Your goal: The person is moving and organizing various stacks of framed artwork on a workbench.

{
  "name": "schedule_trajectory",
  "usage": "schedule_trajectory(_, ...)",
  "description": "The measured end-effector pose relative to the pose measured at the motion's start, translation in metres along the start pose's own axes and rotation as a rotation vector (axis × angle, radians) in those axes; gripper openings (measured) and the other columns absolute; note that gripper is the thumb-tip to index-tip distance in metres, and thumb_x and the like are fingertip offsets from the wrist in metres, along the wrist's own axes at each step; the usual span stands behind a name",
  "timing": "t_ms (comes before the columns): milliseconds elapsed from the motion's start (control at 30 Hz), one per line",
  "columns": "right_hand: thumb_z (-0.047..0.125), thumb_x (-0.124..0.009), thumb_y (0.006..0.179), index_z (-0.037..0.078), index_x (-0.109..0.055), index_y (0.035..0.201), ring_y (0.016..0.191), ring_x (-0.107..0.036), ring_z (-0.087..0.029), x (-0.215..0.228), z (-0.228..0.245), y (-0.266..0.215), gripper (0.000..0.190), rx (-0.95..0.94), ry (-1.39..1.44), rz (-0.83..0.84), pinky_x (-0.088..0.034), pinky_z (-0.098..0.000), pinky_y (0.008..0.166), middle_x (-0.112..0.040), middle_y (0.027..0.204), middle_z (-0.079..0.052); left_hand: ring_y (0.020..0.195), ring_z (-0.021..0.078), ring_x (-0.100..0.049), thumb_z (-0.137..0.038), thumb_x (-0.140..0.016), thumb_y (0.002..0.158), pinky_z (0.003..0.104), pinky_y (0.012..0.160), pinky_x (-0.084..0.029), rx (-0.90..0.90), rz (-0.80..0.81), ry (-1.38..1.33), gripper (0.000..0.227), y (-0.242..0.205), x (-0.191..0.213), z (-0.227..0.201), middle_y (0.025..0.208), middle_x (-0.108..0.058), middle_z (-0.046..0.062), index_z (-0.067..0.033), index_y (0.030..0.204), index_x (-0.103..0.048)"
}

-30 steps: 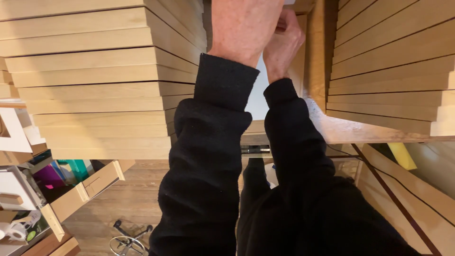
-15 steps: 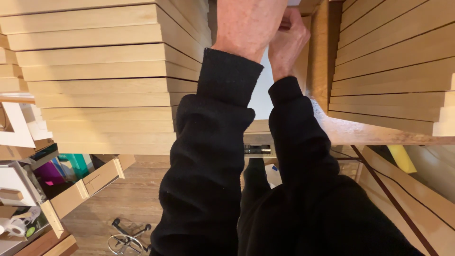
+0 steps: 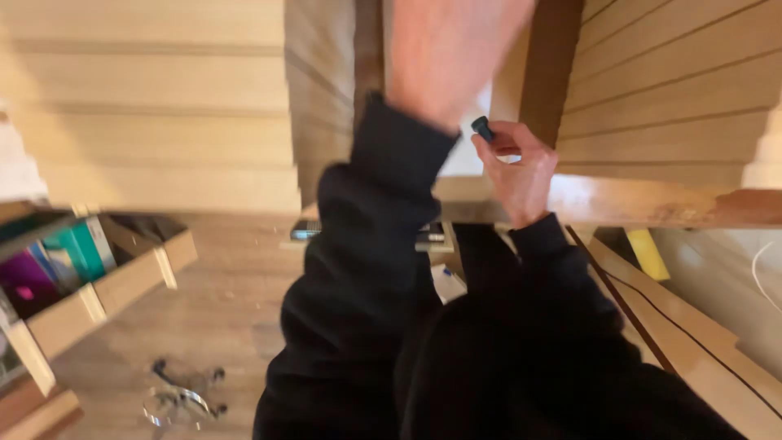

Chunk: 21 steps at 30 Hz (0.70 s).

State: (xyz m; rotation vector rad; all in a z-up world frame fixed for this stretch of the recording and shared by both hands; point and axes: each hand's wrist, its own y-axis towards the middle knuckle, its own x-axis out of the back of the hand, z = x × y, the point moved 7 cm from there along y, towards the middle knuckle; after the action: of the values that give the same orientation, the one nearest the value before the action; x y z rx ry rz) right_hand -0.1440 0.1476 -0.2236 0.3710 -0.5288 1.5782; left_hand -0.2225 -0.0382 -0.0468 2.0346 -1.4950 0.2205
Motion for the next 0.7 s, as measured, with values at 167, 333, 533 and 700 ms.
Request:
schedule_trajectory(167, 0.012, -0.082, 0.084, 0.006, -0.077, 0.110, 0.075, -0.071, -0.023, -0.021, -0.021, -0.035, 0.028, 0.296, -0.263, 0.244, -0.057, -0.0344, 0.070, -0.073, 0.088, -0.011, 0.095, 0.0175, -0.070, -0.008, -0.085, 0.090, 0.029, 0.088, -0.057, 0.252, -0.108, -0.231, 0.035, -0.134, 0.036, 0.000, 0.108, -0.073, 0.008, -0.0024, 0.120, -0.069)
schedule_trajectory(333, 0.016, -0.083, 0.087, 0.007, -0.077, 0.102, 0.075, -0.073, -0.023, -0.042, -0.020, -0.049, 0.018, 0.368, -0.352, 0.300, -0.057, -0.0348, 0.066, -0.074, 0.087, -0.009, 0.101, 0.0113, -0.070, 0.002, -0.078, 0.094, 0.027, 0.094, -0.058, 0.779, -0.183, -0.536, 0.037, -0.336, 0.027, 0.061, 0.117, -0.074, 0.007, 0.0005, 0.130, -0.067)
schedule_trajectory(533, 0.018, -0.085, 0.091, 0.008, -0.077, 0.096, 0.072, -0.072, -0.021, -0.055, -0.011, -0.049, 0.013, 0.452, -0.453, 0.364, -0.055, -0.0340, 0.062, -0.074, 0.084, -0.006, 0.090, 0.0069, -0.064, 0.001, -0.077, 0.093, 0.023, 0.085, -0.055, 0.923, -0.178, -0.595, 0.040, -0.423, 0.021, 0.074, 0.105, -0.068, 0.002, -0.0003, 0.132, -0.068)
schedule_trajectory(700, 0.019, -0.083, 0.095, 0.009, -0.076, 0.095, 0.070, -0.072, -0.018, -0.064, -0.022, -0.045, 0.011, 0.484, -0.515, 0.398, -0.056, -0.0332, 0.063, -0.075, 0.084, -0.003, 0.090, 0.0071, -0.062, 0.000, -0.077, 0.093, 0.022, 0.082, -0.053, 0.888, -0.131, -0.588, 0.040, -0.414, 0.021, 0.072, 0.100, -0.063, 0.000, -0.0006, 0.132, -0.067)
